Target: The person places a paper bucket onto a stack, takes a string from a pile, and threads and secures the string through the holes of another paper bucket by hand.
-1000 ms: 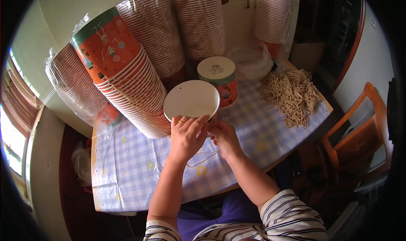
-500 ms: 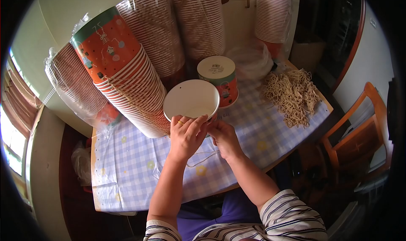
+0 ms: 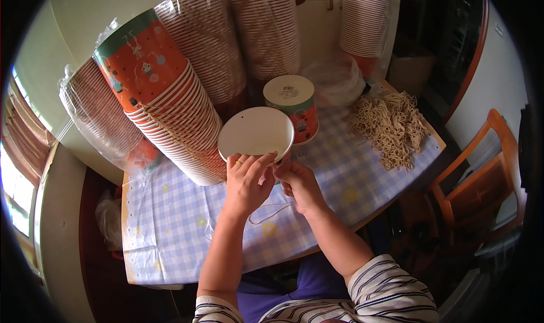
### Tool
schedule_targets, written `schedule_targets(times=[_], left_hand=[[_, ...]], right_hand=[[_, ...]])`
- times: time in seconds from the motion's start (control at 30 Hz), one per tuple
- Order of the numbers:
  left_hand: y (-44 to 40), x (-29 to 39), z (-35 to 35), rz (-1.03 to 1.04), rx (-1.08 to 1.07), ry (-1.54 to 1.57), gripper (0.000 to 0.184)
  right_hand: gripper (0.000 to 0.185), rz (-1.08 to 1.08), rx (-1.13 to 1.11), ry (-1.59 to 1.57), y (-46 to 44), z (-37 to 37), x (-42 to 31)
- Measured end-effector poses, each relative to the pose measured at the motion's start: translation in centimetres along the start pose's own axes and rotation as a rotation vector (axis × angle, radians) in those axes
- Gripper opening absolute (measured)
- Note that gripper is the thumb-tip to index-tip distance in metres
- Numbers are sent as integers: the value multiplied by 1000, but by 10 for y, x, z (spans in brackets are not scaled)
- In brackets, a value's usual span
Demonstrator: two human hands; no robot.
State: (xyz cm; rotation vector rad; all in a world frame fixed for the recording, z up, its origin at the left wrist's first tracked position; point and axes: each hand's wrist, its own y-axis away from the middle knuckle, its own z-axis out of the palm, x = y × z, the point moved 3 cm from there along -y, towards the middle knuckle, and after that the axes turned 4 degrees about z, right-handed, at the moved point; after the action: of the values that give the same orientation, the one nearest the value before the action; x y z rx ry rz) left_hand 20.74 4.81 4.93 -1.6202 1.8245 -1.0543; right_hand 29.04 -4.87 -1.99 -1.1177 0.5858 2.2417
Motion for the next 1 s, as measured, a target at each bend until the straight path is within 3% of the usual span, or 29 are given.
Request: schedule_targets(times=[0.3, 0.5, 1.0], left_hand=[[-1, 0, 1, -37, 1, 2, 42], [-1, 0, 0, -92, -37, 37, 41], [-2, -1, -2, -109, 9, 103, 38]], right_hand=[[7, -17, 46, 8, 2, 1, -2], [4, -79, 16, -219, 0, -7, 1], [5, -82, 115, 31, 0, 1, 0]])
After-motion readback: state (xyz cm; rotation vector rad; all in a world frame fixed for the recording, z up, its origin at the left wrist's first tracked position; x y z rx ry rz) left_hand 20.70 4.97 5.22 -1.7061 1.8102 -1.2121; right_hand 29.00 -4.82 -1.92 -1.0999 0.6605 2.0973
